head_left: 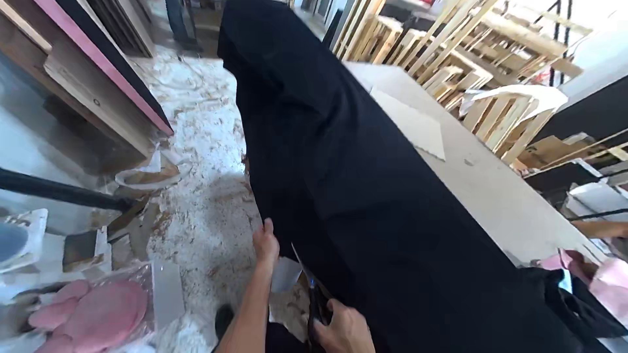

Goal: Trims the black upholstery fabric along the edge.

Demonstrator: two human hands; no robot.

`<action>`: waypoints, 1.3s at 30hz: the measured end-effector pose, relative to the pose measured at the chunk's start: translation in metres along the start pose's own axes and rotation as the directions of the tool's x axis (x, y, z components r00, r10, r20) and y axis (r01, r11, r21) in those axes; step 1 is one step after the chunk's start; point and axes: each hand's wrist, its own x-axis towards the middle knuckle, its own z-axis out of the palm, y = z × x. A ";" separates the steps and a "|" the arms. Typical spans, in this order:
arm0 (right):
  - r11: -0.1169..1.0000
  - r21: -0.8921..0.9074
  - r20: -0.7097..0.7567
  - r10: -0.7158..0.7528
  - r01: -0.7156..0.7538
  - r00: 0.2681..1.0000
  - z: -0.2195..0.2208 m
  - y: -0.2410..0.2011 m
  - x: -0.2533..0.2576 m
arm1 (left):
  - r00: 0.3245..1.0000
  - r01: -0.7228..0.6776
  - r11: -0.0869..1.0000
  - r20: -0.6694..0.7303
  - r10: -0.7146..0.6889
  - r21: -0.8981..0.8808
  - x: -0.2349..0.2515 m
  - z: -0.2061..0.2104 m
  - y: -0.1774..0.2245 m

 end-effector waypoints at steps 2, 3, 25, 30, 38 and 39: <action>1.000 0.002 -0.046 -0.027 0.027 0.999 0.000 -0.007 0.002 | 1.000 -0.002 0.999 0.003 0.002 0.034 0.000 0.001 -0.005; 0.999 0.002 -0.066 -0.038 0.038 0.997 -0.001 -0.011 0.004 | 1.000 0.003 0.999 0.018 -0.004 0.052 0.002 0.002 -0.008; 0.994 0.046 -0.136 0.102 -0.096 0.986 -0.009 -0.059 0.016 | 0.984 0.082 0.994 0.152 -0.092 0.071 0.056 0.018 -0.023; 0.996 0.048 -0.221 0.081 -0.072 0.972 -0.026 -0.102 0.068 | 0.980 -0.011 1.000 0.197 0.012 -0.009 0.065 0.016 -0.046; 0.994 0.032 -0.240 0.108 -0.104 0.965 -0.068 -0.201 0.182 | 0.981 -0.055 0.983 0.191 0.022 0.174 0.110 -0.027 -0.056; 0.995 0.021 -0.251 0.102 -0.100 0.963 -0.074 -0.213 0.197 | 0.981 -0.053 0.979 0.194 0.014 0.197 0.117 -0.035 -0.057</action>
